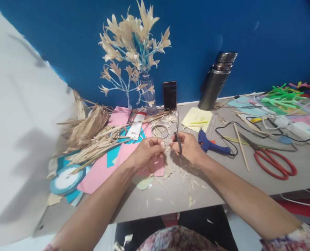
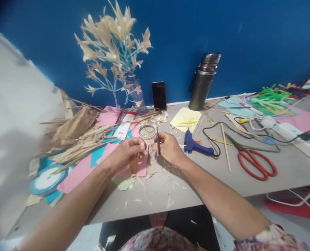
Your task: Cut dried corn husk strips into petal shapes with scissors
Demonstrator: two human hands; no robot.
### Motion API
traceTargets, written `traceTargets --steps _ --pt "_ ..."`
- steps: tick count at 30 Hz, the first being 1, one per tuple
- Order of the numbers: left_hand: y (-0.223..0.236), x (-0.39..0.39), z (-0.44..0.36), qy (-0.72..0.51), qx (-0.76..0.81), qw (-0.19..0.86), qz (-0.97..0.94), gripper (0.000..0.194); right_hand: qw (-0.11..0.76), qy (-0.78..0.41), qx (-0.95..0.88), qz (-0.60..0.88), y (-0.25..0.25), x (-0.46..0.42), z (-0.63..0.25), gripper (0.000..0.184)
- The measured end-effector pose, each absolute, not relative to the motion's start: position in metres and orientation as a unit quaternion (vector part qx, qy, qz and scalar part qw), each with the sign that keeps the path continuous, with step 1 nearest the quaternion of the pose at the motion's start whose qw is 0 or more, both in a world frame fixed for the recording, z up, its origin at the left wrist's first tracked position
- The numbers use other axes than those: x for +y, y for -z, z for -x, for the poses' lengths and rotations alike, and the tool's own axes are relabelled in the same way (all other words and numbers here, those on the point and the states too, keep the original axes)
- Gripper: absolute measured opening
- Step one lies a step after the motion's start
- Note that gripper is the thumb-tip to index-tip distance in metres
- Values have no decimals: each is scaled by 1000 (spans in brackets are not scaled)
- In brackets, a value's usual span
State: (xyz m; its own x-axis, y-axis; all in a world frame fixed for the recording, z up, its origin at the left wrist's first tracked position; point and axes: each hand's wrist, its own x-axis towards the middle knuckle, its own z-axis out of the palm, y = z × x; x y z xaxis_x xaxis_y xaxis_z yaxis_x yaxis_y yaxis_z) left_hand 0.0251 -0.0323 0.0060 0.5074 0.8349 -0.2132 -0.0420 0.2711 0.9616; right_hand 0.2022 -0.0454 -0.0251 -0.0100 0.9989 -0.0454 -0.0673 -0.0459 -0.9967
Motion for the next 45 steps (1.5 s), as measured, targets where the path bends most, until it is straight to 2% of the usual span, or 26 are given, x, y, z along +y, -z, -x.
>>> traceTargets --steps 3,8,12,18,22,25,29,35,39,45 --pt "-14 -24 -12 -309 313 746 -501 26 549 -553 -399 483 21 -39 -208 20" --pt "-10 -13 -2 -208 422 597 -650 14 541 -614 -381 430 19 -39 -207 23" --pt "-10 -20 -12 -259 455 552 -649 19 493 -582 -465 449 22 -47 -202 18" --pt "-8 -32 -24 -289 423 612 -602 26 444 -566 -528 452 19 -55 -198 18" --pt "0 -31 -26 -350 411 673 -505 28 465 -559 -515 454 19 -54 -198 26" --pt "3 -31 -28 -371 390 712 -450 29 489 -569 -480 455 21 -53 -198 24" --pt "3 -33 -30 -372 381 739 -413 30 511 -574 -450 455 21 -53 -198 22" --pt "5 -33 -31 -369 386 730 -427 29 482 -605 -468 428 18 -55 -199 27" --pt "5 -38 -35 -385 333 781 -360 29 513 -605 -443 417 18 -56 -196 28" --pt "4 -43 -33 -330 237 851 -333 25 526 -664 -413 334 14 -60 -195 27"
